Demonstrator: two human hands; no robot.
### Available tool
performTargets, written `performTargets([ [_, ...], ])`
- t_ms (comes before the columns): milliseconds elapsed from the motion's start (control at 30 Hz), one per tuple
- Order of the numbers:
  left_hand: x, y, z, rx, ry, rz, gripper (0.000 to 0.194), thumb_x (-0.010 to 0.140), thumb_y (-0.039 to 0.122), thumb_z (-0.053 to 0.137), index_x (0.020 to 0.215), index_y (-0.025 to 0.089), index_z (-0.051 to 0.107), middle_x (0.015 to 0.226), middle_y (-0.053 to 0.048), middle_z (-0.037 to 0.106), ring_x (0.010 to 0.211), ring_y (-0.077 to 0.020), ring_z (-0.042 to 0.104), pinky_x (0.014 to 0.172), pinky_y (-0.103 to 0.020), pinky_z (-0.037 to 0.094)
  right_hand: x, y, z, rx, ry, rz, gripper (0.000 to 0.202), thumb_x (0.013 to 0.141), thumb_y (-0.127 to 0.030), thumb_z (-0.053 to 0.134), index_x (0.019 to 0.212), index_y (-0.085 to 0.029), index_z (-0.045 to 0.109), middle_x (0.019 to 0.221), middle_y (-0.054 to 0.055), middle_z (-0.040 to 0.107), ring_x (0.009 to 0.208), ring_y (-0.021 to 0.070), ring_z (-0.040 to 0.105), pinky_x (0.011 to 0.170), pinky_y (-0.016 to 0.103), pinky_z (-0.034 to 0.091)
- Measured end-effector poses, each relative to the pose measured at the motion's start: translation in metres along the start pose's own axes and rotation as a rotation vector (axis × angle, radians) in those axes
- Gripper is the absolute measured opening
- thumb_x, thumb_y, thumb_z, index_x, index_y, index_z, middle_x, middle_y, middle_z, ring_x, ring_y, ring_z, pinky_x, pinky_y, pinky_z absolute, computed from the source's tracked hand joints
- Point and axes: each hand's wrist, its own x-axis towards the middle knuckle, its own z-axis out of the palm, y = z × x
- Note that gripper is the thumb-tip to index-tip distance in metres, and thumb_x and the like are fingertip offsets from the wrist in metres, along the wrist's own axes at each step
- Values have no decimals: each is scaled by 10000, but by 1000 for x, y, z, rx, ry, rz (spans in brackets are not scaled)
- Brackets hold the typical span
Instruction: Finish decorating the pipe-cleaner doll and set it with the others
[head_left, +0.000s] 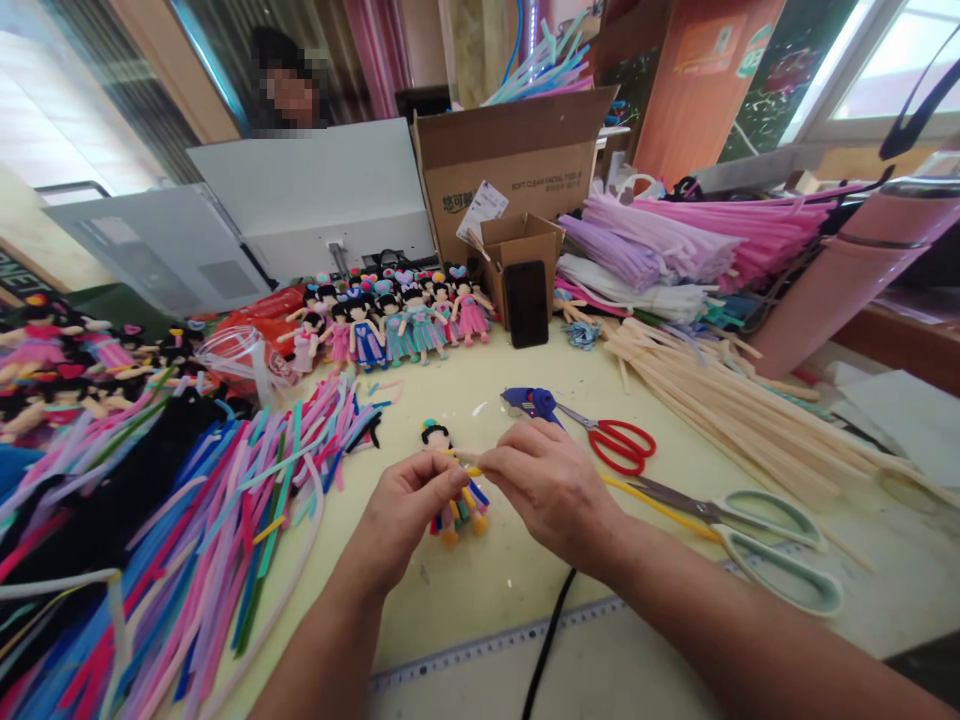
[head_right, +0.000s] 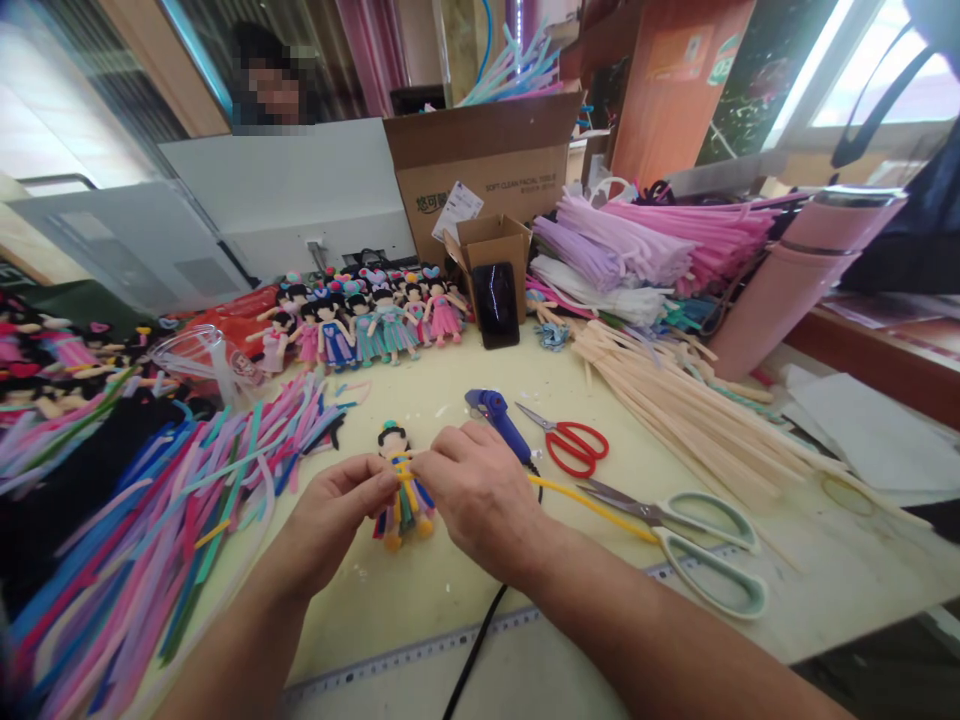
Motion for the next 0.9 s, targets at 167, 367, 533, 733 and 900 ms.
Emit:
performTargets([
  [167, -6, 5, 3, 203, -157, -16, 271, 711, 394, 659, 616, 163, 555, 567, 30, 484, 525, -91, 381, 490, -222, 293, 2, -1, -7, -2, 10, -41, 219, 920, -165, 509, 781, -175, 678, 745, 36, 587, 730, 160, 447, 698, 297, 344],
  [367, -7, 8, -1, 296, -180, -4, 269, 734, 401, 629, 617, 168, 564, 574, 27, 480, 537, -99, 381, 494, -228, 294, 3, -3, -11, -1, 2, -102, 262, 927, -142, 481, 736, -175, 658, 719, 28, 567, 714, 155, 432, 682, 290, 340],
  [533, -4, 7, 0, 85, -13, 18, 241, 693, 379, 694, 711, 155, 608, 608, 8, 579, 536, -101, 469, 507, -221, 368, 3, 0, -9, 12, 38, -57, 216, 917, -149, 510, 773, -153, 671, 721, 39, 576, 706, 158, 461, 679, 298, 350],
  [733, -2, 2, 0, -30, -3, 25, 243, 695, 374, 711, 730, 159, 603, 602, 22, 570, 507, -83, 446, 479, -204, 353, 2, -2, -9, -33, 109, -56, 255, 936, -143, 469, 794, -158, 681, 709, 35, 572, 685, 159, 461, 650, 300, 340],
  [900, -6, 8, 8, 249, -11, 81, 234, 727, 351, 673, 632, 157, 581, 566, 27, 511, 526, -94, 424, 490, -218, 336, 3, -4, -11, -130, 172, -111, 293, 942, -140, 450, 759, -179, 675, 723, 34, 597, 705, 168, 446, 676, 317, 317],
])
